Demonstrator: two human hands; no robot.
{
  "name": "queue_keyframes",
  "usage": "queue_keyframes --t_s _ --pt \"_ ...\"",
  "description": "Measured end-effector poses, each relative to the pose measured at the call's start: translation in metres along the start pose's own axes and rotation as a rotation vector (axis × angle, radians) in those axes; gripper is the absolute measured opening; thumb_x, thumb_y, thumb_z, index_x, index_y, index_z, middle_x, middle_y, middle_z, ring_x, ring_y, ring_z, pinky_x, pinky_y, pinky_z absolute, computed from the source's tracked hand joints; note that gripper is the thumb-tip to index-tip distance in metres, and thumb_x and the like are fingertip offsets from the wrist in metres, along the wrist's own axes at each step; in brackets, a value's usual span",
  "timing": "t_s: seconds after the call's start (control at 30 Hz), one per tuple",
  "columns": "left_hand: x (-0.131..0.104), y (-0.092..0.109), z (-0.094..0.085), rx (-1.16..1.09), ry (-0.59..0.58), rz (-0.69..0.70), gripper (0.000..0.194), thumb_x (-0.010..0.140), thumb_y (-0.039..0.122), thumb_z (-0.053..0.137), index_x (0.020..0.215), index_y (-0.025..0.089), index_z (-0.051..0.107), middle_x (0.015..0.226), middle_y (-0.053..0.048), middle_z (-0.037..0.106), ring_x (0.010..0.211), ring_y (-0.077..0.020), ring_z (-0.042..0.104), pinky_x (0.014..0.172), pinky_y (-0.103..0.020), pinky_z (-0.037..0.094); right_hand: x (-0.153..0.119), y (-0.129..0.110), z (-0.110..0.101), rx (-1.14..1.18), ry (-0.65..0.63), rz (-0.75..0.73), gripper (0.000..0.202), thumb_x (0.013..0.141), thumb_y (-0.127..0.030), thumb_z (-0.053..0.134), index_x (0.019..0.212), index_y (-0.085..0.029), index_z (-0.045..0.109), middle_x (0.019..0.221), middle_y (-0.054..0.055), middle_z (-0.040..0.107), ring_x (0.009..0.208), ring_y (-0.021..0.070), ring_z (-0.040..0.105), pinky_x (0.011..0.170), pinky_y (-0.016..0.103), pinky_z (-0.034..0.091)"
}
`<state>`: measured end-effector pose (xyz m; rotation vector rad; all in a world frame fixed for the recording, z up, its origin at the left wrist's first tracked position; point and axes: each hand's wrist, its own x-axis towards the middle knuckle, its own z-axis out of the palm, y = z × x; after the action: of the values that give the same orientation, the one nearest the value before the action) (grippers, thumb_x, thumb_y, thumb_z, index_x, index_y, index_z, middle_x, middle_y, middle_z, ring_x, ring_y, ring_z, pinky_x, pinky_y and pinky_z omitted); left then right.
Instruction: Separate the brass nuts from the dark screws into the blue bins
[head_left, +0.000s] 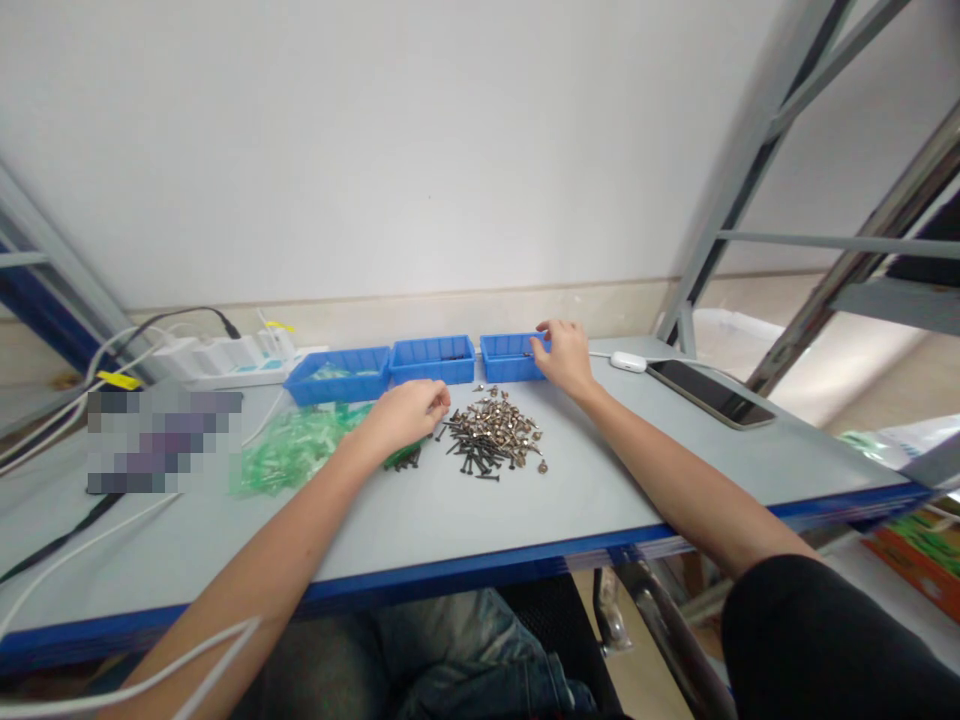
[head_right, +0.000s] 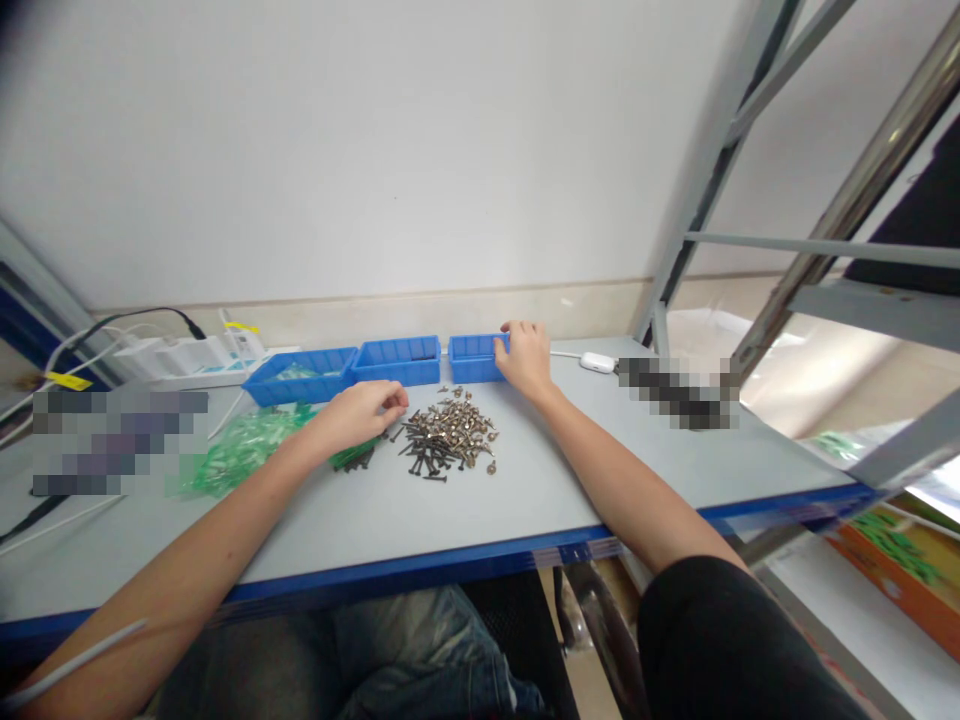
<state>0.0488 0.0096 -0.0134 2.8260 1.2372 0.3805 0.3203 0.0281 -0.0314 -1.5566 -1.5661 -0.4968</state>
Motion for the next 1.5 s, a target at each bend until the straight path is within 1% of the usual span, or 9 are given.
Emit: queue_keyframes --t_s 0.1,0.3,0.43,0.6,0.8,0.97,1.13,1.27,1.5 --pt "0.001 0.004 0.003 0.0 -0.014 0.048 0.014 0.077 0.021 0.046 0.083 0.021 0.059 0.086 -0.003 0.066 0.079 -0.0174 0.059 0.069 -0.026 0.042 -0.006 -0.013 0.003 0.015 -0.042 -0.032 0.018 0.081 -0.025 0.05 0.091 -0.014 0.06 0.087 0.012 0.059 0.089 0.0266 0.046 0.08 0.039 0.036" --pt "0.002 0.006 0.01 -0.022 -0.005 0.058 0.013 0.078 0.019 0.045 0.08 0.021 0.058 0.081 -0.002 0.064 0.074 -0.0162 0.058 0.066 -0.025 0.041 -0.025 -0.063 0.0 0.196 -0.186 -0.237 0.016 0.083 -0.027 0.049 0.089 -0.016 0.059 0.089 0.01 0.059 0.092 0.0245 0.045 0.083 0.038 0.035" --pt "0.002 0.006 0.013 -0.004 0.005 0.073 0.014 0.079 0.017 0.043 0.078 0.02 0.056 0.08 -0.003 0.061 0.074 -0.0166 0.057 0.069 -0.026 0.041 -0.037 -0.08 -0.001 0.277 -0.251 -0.357 0.012 0.083 -0.023 0.049 0.087 -0.017 0.059 0.088 0.009 0.058 0.09 0.023 0.045 0.083 0.036 0.036" --pt "0.003 0.006 0.015 0.027 0.004 0.063 0.017 0.083 0.018 0.039 0.081 0.02 0.056 0.086 -0.006 0.058 0.084 -0.019 0.055 0.077 -0.03 0.042 -0.042 -0.082 0.001 0.322 -0.307 -0.374 0.012 0.082 -0.021 0.05 0.089 -0.017 0.058 0.088 0.008 0.058 0.089 0.0224 0.046 0.083 0.037 0.037" --pt "0.003 0.006 0.015 0.052 0.026 0.033 0.016 0.082 0.02 0.039 0.084 0.021 0.055 0.089 -0.005 0.059 0.086 -0.0192 0.055 0.078 -0.03 0.043 -0.042 -0.081 0.002 0.322 -0.317 -0.366 0.012 0.083 -0.021 0.05 0.089 -0.016 0.059 0.086 0.007 0.057 0.086 0.0209 0.047 0.081 0.035 0.038" --pt "0.002 0.008 0.016 0.075 0.066 -0.081 0.015 0.079 0.029 0.046 0.085 0.021 0.057 0.091 -0.004 0.063 0.088 -0.0226 0.058 0.076 -0.032 0.044 -0.044 -0.082 0.004 0.315 -0.337 -0.379 0.012 0.083 -0.021 0.049 0.089 -0.016 0.058 0.086 0.008 0.056 0.086 0.0206 0.048 0.081 0.035 0.038" --pt "0.003 0.009 0.015 0.085 0.057 -0.149 0.016 0.078 0.03 0.047 0.085 0.022 0.059 0.091 -0.004 0.065 0.086 -0.0202 0.06 0.074 -0.028 0.045 -0.046 -0.083 0.006 0.314 -0.366 -0.386 0.012 0.083 -0.023 0.05 0.089 -0.016 0.059 0.087 0.008 0.056 0.087 0.0202 0.048 0.081 0.035 0.038" --pt "0.006 0.01 0.015 0.08 0.053 -0.246 0.02 0.077 0.039 0.05 0.085 0.023 0.06 0.09 -0.004 0.067 0.084 -0.0211 0.062 0.073 -0.029 0.046 -0.046 -0.083 0.005 0.286 -0.404 -0.404 0.013 0.083 -0.022 0.05 0.087 -0.016 0.06 0.085 0.007 0.055 0.085 0.02 0.047 0.08 0.034 0.038" --pt "0.009 0.015 0.015 0.079 0.032 -0.293 0.022 0.075 0.034 0.046 0.082 0.023 0.064 0.092 -0.006 0.069 0.085 -0.0258 0.063 0.072 -0.035 0.048 -0.046 -0.084 0.004 0.253 -0.437 -0.402 0.014 0.084 -0.024 0.05 0.086 -0.015 0.062 0.084 0.007 0.055 0.085 0.0196 0.047 0.08 0.033 0.038"
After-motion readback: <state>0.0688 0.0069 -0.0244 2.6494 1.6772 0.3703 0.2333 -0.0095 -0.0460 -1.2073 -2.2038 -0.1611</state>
